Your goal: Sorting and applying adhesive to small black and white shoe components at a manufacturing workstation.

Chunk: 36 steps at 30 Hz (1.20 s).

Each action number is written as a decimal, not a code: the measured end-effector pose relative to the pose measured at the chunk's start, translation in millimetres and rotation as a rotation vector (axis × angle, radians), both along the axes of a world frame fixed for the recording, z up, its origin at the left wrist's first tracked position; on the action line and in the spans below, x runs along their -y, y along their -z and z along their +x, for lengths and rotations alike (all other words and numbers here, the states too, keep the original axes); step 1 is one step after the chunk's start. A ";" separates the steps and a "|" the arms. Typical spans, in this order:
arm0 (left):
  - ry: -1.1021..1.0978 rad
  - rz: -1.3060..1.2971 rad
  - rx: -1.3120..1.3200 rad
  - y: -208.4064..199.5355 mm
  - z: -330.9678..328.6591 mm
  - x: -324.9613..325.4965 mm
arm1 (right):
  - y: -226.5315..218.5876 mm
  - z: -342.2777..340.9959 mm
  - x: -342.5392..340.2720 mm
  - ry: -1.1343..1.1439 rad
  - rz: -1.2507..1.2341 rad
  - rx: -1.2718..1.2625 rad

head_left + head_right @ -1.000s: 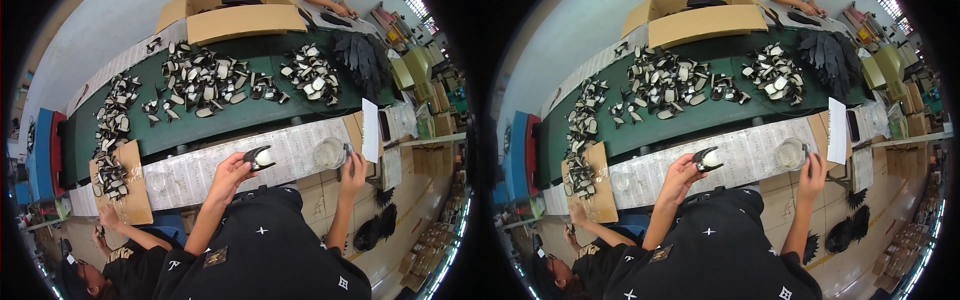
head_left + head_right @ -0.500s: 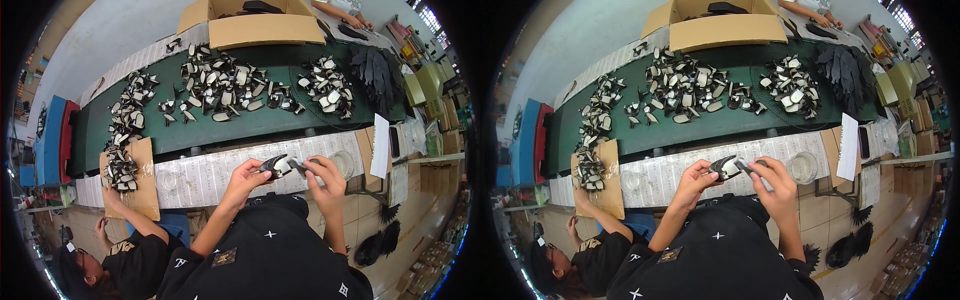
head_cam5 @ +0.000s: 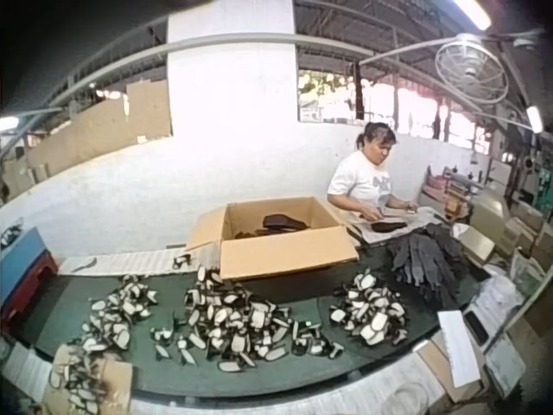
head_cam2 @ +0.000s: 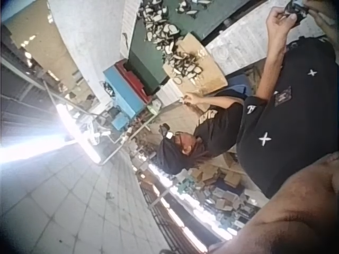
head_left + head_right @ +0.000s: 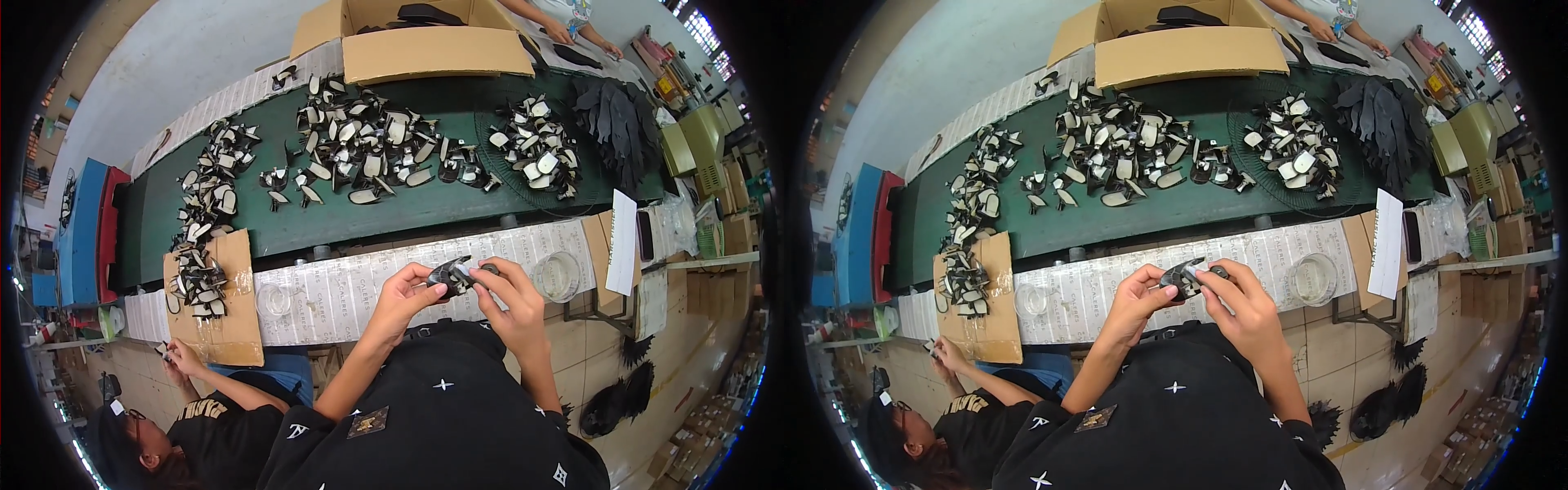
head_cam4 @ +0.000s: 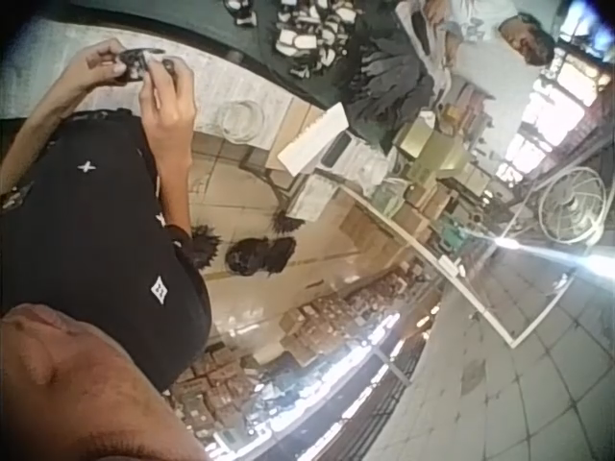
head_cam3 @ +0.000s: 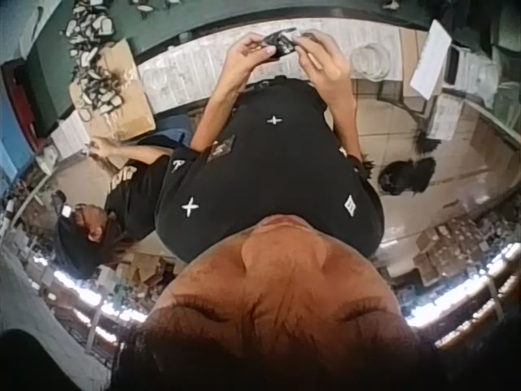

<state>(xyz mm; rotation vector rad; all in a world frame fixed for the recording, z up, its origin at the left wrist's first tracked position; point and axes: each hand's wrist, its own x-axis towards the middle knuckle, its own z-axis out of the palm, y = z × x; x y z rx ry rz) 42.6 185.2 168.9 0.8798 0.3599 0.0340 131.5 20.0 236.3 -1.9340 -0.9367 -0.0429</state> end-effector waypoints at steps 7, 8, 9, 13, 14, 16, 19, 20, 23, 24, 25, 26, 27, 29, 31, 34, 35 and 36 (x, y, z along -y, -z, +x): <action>0.008 0.014 -0.002 0.8 0.1 -1.0 | 6.6 3.4 -0.4 0.063 -0.039 0.126; 0.010 0.014 0.001 1.8 0.2 -1.2 | 7.0 3.5 -0.1 0.065 -0.039 0.129; 0.012 0.014 -0.006 3.7 0.3 -1.4 | 7.2 3.5 0.2 0.091 -0.061 0.143; 0.018 -0.010 -0.014 4.0 1.6 -2.3 | 4.4 4.2 4.0 0.169 -0.103 0.167; 0.020 -0.009 -0.013 3.4 1.5 -3.0 | 3.3 5.9 5.9 0.170 -0.102 0.168; 0.035 -0.063 -0.061 1.6 0.6 -5.3 | 0.3 9.6 9.2 0.208 -0.051 0.203; 0.027 -0.110 -0.071 6.1 -0.9 -7.8 | -4.8 3.6 7.7 0.275 0.122 -0.188; 0.027 -0.108 -0.070 6.3 -1.3 -8.3 | -4.8 2.9 7.5 0.275 0.124 -0.188; 0.018 -0.137 -0.069 6.8 -2.0 -8.6 | -2.9 2.4 6.3 0.255 0.152 -0.273; 0.017 -0.121 -0.070 7.2 -2.0 -8.4 | -0.7 2.4 5.2 0.220 0.125 -0.221; 0.017 -0.105 -0.072 7.3 -1.7 -8.3 | 1.1 2.5 4.5 0.186 0.098 -0.169; 0.015 -0.104 -0.074 7.5 -1.9 -8.0 | 2.4 2.9 4.0 0.184 0.099 -0.171; 0.020 -0.089 -0.070 7.6 -1.9 -7.7 | 3.6 3.6 3.4 0.144 0.054 -0.115; 0.024 -0.073 -0.068 8.0 -2.1 -7.5 | 3.5 3.7 1.5 0.102 0.011 -0.060; 0.023 -0.129 -0.075 9.1 -2.2 -7.8 | 0.8 1.9 -1.7 0.101 0.095 -0.196; 0.005 -0.151 -0.050 10.0 -1.2 -6.3 | 1.6 -1.0 -3.4 0.142 0.148 -0.348; 0.003 -0.149 -0.052 9.5 -1.7 -5.9 | 2.3 -2.1 -3.6 0.140 0.150 -0.350; 0.007 -0.151 -0.049 8.7 -2.0 -5.9 | 3.7 -3.1 -3.9 0.120 0.138 -0.341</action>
